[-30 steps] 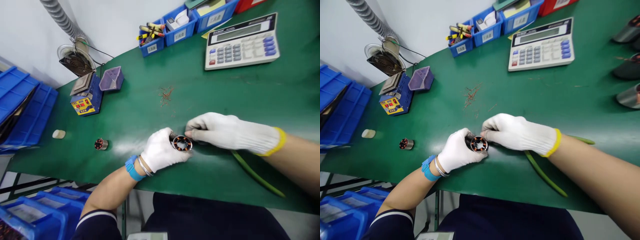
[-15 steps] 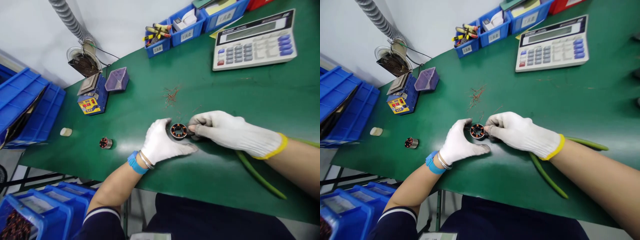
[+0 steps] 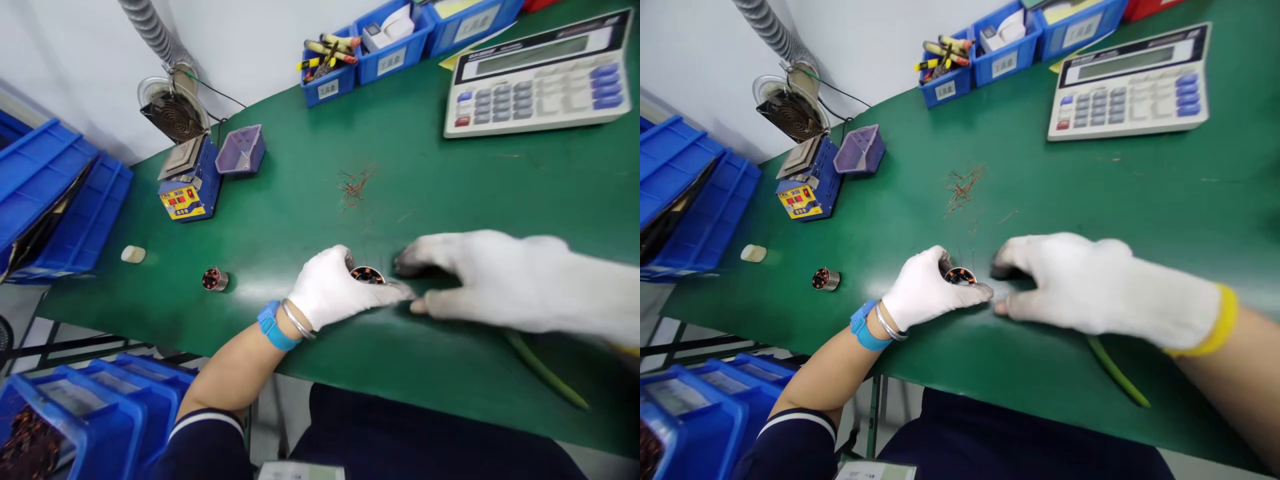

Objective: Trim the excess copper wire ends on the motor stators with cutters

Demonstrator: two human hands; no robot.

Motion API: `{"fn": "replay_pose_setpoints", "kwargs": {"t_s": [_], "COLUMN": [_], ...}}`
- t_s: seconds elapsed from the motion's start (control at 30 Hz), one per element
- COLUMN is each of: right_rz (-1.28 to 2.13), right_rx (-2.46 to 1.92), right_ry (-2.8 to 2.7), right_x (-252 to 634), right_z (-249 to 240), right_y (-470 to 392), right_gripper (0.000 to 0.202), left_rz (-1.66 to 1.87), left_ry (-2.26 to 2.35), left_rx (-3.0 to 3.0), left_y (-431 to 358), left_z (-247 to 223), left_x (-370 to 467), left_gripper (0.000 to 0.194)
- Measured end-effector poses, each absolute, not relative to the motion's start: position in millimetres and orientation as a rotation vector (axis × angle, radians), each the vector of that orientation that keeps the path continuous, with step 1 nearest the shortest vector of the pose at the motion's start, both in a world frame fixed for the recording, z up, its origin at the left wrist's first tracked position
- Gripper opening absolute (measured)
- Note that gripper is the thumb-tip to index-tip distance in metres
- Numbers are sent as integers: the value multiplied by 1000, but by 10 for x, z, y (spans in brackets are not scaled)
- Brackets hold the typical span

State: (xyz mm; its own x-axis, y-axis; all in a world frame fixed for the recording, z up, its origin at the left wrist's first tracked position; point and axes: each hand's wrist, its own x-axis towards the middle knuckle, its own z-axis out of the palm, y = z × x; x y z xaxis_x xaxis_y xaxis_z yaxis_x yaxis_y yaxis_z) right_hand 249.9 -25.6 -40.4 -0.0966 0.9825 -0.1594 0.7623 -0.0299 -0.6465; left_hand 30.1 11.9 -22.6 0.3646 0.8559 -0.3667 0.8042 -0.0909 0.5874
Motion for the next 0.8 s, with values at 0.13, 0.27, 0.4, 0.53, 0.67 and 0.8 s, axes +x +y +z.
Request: {"fn": "replay_pose_setpoints", "kwargs": {"t_s": [0.13, 0.27, 0.4, 0.53, 0.67, 0.8], "right_rz": [430, 276, 330, 412, 631, 997], "right_rx": [-1758, -1700, -1534, -1505, -1660, -1663], "right_ry": [-2289, -2265, -2298, -2316, -2231, -1981], "right_x": [2126, 1938, 1935, 1963, 2077, 2148], "right_z": [-578, -751, -816, -795, -684, -554], "right_y": [-355, -315, -280, -307, -326, -306], "right_gripper": [58, 62, 51, 47, 63, 46], "left_rz": [178, 281, 378, 812, 444, -6], "left_ry": [1204, 1014, 983, 1106, 1104, 954], "left_rx": [1687, 1447, 1289, 1149, 1463, 1660], "left_y": [265, 373, 443, 548, 602, 497], "left_z": [-258, -388, -476, -412, -223, -154], "left_x": [190, 144, 214, 200, 9, -18], "left_gripper": [39, 25, 32, 33, 39, 47]}}
